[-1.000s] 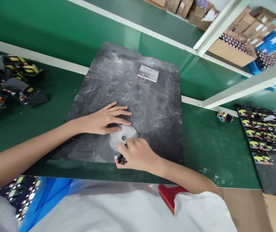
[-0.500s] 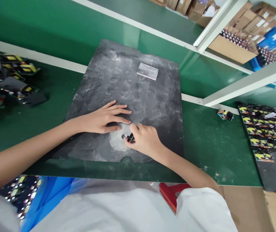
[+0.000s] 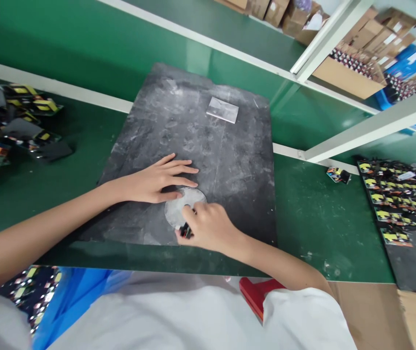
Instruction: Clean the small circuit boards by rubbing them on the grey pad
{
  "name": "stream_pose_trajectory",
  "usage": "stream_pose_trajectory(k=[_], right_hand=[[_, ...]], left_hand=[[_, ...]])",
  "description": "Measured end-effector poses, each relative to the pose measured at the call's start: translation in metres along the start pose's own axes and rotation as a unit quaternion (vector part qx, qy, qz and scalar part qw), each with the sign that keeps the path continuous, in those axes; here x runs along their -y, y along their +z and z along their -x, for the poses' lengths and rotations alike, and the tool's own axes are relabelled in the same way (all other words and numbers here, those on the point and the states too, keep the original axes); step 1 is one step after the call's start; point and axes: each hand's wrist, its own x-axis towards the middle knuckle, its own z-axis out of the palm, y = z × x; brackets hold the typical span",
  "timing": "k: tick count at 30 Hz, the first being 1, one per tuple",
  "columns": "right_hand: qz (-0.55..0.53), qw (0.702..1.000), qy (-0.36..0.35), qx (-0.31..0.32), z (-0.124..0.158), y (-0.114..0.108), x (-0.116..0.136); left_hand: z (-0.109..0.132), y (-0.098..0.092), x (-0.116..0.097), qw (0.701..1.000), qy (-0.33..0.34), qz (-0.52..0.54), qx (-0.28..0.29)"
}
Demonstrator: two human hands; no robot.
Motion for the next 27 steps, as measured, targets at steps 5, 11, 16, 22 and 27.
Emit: stream_pose_trajectory(k=[5, 11, 16, 22, 27], right_hand=[[-0.011, 0.999, -0.04, 0.0, 0.004, -0.001, 0.011], [-0.006, 0.999, -0.041, -0.026, 0.004, 0.001, 0.009], [-0.006, 0.999, -0.043, -0.026, 0.005, 0.003, 0.01], [-0.007, 0.997, -0.043, -0.064, 0.006, 0.005, 0.009], [-0.016, 0.996, -0.052, -0.064, 0.006, 0.007, 0.008]], left_hand=[[-0.001, 0.004, 0.0, 1.0, -0.001, -0.023, -0.004], [-0.001, 0.009, 0.002, 0.999, 0.003, -0.048, -0.008], [-0.001, 0.01, 0.002, 0.999, 0.003, -0.044, -0.016], [0.0, 0.011, 0.003, 0.998, 0.007, -0.051, -0.02], [0.0, 0.011, 0.003, 0.999, 0.007, -0.045, -0.024]])
